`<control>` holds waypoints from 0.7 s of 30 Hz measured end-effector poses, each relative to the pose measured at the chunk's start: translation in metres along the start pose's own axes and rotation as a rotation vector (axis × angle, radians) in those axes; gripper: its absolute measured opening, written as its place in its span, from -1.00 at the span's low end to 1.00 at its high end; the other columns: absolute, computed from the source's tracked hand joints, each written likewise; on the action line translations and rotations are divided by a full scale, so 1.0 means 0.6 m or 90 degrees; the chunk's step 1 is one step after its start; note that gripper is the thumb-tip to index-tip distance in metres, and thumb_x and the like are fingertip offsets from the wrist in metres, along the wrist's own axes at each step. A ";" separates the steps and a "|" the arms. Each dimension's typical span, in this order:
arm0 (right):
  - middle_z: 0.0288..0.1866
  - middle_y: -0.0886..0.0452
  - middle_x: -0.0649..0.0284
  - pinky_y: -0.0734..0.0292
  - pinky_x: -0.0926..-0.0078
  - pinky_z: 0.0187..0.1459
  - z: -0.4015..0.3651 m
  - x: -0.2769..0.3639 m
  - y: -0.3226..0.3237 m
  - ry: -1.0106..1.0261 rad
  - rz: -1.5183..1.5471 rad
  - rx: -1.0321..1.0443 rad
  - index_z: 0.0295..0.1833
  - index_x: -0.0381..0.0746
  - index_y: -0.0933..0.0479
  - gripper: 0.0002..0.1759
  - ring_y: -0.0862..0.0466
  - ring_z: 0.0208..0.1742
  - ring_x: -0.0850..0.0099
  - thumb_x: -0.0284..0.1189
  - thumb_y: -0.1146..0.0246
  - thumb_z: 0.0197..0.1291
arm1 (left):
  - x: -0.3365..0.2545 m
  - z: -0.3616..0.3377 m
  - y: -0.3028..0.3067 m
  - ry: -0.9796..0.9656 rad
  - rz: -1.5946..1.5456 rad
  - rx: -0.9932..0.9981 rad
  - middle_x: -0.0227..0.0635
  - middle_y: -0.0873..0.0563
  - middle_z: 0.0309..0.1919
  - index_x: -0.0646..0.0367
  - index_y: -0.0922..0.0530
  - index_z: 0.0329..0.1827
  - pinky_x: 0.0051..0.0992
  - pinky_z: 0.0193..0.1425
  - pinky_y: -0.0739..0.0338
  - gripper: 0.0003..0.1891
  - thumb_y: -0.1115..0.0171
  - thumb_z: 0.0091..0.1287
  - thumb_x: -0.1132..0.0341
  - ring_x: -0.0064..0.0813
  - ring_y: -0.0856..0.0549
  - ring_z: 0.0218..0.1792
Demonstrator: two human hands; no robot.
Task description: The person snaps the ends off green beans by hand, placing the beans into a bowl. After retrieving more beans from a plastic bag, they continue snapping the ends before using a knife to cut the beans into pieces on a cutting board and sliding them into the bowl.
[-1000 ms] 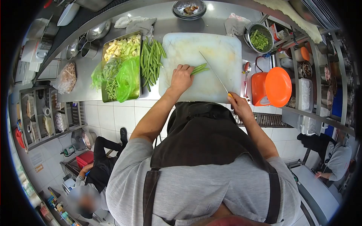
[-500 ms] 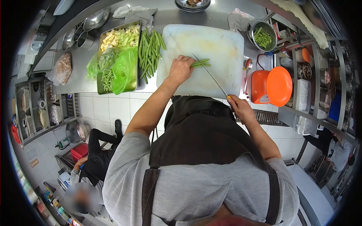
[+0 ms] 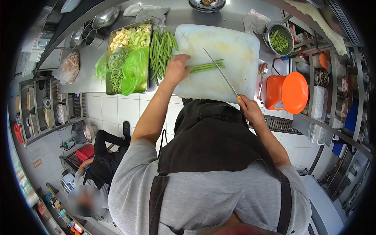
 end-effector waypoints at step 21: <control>-0.29 -0.63 -0.18 -0.47 -0.01 -0.13 0.009 0.035 -0.040 0.038 0.000 0.021 0.13 -0.23 -0.52 -0.61 -0.61 -0.17 -0.20 -0.16 -0.07 0.48 | -0.032 -0.002 -0.029 -0.075 0.045 0.060 -0.24 -0.73 -0.09 0.15 -0.69 -0.08 -0.21 0.12 -0.55 -0.68 -0.43 0.09 0.32 -0.16 -0.64 0.03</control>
Point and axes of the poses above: each hand's wrist, its own z-axis towards the middle knuckle, its own y-axis out of the back of the hand, x = y × z, the point moved 1 cm from there along z, towards the middle knuckle
